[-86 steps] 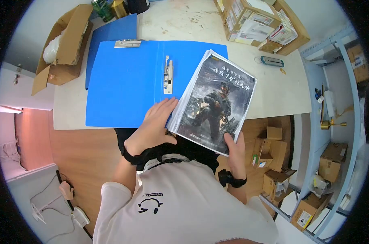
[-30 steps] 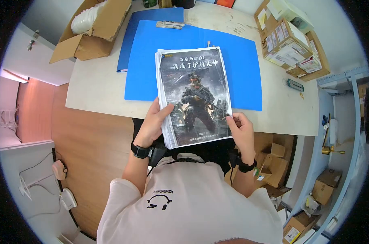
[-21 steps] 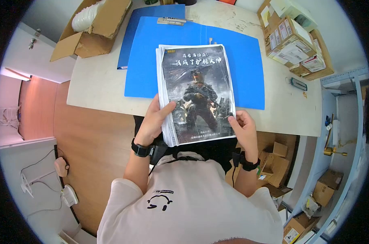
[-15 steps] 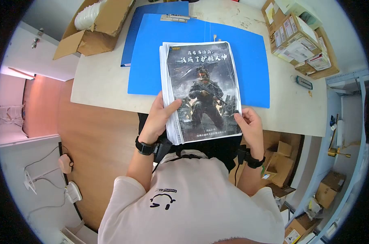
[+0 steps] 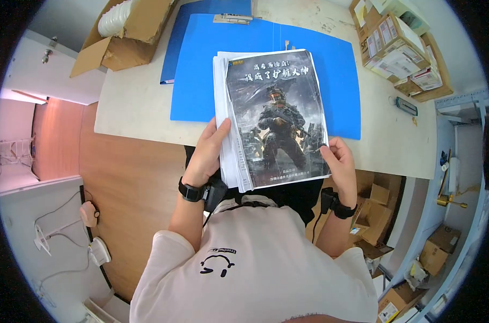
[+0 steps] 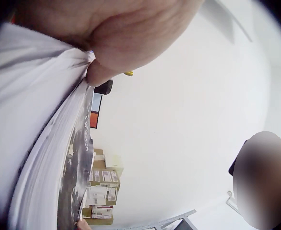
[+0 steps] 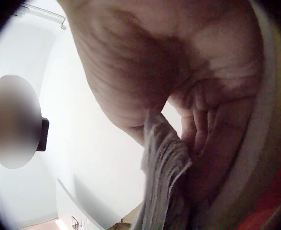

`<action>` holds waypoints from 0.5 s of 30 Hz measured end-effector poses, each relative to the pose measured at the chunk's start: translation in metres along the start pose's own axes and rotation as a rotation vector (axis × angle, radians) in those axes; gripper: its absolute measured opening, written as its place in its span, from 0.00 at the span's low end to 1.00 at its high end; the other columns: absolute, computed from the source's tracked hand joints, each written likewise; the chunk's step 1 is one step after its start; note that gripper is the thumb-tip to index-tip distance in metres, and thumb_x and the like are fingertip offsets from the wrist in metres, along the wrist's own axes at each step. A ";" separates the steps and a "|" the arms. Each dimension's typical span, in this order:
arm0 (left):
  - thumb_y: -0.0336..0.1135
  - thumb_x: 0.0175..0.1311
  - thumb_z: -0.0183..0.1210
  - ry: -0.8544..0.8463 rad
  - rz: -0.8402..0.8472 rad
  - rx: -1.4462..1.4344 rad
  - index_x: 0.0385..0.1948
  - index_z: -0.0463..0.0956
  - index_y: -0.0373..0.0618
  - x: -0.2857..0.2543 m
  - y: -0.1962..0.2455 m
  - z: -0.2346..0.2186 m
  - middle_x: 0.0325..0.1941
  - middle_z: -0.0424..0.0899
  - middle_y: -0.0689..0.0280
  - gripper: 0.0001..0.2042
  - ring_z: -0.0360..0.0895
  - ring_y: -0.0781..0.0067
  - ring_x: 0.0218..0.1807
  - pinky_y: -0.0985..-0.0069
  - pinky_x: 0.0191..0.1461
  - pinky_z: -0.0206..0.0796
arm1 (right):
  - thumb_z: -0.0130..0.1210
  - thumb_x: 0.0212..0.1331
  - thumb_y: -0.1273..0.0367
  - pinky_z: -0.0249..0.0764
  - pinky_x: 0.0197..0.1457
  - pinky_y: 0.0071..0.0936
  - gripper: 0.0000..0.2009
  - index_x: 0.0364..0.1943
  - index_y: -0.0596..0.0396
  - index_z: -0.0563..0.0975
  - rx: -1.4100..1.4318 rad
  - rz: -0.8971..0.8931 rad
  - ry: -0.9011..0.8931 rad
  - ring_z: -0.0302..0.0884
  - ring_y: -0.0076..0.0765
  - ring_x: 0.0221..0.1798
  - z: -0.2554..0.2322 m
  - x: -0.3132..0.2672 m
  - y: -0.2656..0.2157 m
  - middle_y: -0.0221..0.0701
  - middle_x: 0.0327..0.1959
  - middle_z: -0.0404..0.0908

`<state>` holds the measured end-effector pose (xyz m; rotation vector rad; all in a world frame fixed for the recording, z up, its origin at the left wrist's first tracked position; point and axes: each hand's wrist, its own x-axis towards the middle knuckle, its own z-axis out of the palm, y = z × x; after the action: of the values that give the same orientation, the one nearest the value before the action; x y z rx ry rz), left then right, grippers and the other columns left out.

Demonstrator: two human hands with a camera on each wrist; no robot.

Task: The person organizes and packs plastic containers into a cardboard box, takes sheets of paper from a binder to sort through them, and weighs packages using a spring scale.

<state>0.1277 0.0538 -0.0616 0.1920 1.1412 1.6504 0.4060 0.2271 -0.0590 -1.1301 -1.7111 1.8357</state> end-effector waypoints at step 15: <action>0.37 0.78 0.52 0.005 0.027 0.047 0.71 0.60 0.37 0.002 0.003 0.003 0.66 0.76 0.60 0.25 0.76 0.72 0.62 0.72 0.64 0.70 | 0.51 0.77 0.63 0.59 0.40 0.14 0.11 0.35 0.52 0.72 -0.032 -0.046 0.021 0.59 0.11 0.36 -0.001 0.007 -0.005 0.15 0.32 0.66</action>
<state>0.1269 0.0571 -0.0583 0.2343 1.1858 1.6494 0.4013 0.2332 -0.0562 -1.1086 -1.7467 1.7689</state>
